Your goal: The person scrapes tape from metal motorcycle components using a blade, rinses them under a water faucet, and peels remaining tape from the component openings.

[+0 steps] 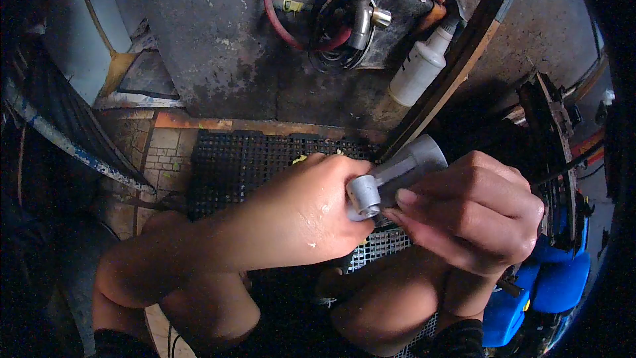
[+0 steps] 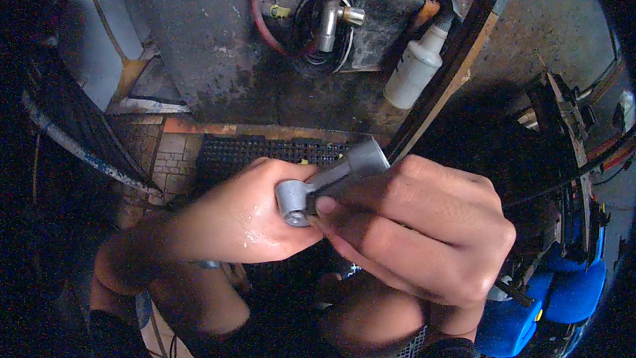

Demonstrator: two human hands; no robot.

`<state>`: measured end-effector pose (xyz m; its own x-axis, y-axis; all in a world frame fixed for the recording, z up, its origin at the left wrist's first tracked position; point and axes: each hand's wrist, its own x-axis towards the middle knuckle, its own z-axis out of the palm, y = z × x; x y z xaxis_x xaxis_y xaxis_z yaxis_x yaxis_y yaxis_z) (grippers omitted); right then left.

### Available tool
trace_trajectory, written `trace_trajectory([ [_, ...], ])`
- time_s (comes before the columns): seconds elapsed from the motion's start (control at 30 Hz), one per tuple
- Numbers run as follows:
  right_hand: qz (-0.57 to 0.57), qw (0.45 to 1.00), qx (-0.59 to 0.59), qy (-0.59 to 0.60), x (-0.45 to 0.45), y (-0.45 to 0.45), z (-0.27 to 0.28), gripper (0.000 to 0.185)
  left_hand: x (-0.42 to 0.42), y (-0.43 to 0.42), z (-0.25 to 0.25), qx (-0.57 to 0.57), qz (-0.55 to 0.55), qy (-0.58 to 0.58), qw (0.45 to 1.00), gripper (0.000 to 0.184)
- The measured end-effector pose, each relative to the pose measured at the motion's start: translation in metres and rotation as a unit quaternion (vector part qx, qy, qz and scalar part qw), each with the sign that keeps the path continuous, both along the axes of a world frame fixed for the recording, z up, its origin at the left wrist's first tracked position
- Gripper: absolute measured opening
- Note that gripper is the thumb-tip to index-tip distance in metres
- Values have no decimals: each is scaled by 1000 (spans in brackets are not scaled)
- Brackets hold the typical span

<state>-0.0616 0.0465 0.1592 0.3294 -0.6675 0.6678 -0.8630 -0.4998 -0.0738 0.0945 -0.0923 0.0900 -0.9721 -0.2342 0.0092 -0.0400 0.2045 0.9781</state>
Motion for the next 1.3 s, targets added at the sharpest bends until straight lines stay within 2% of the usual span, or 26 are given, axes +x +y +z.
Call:
trace_trajectory([
  [0.3,1,1000,1,5,0,0,1,25,0,1,-2,-22,9,26,999,19],
  [0.5,-37,999,11,0,7,0,1,25,0,1,-5,26,-12,41,999,19],
  [0.6,-39,999,-19,-13,6,0,-1,26,-1,3,-5,30,31,21,999,18],
  [0.8,-29,999,5,-15,4,1,1,26,1,-3,4,51,-30,-2,998,17],
  [0.87,-29,996,-21,-80,2,0,-2,24,2,-5,9,45,-34,6,998,17],
  [0.9,-56,996,-17,-70,4,2,1,24,2,-7,9,47,-30,10,998,17],
  [0.97,-70,995,-27,-67,-1,2,-2,24,1,-9,8,26,-10,-27,999,20],
  [1.0,-89,993,-41,-69,-2,1,-3,24,1,-11,2,28,-8,-25,999,20],
  [1.07,-95,993,-36,-64,0,0,-1,20,-1,-16,-8,-26,0,22,999,36],
  [1.1,-115,989,-47,-76,3,0,-2,18,0,-17,-8,-24,1,23,999,36],
  [1.17,-128,986,-58,-92,5,-1,-5,15,2,-21,5,64,-10,-72,995,52],
  [1.27,-167,972,-5,-165,15,1,-13,16,2,-34,-5,54,-47,-86,994,49],
  [1.3,-182,965,15,-188,19,0,-17,17,3,-38,-11,18,-49,-75,996,44],
])
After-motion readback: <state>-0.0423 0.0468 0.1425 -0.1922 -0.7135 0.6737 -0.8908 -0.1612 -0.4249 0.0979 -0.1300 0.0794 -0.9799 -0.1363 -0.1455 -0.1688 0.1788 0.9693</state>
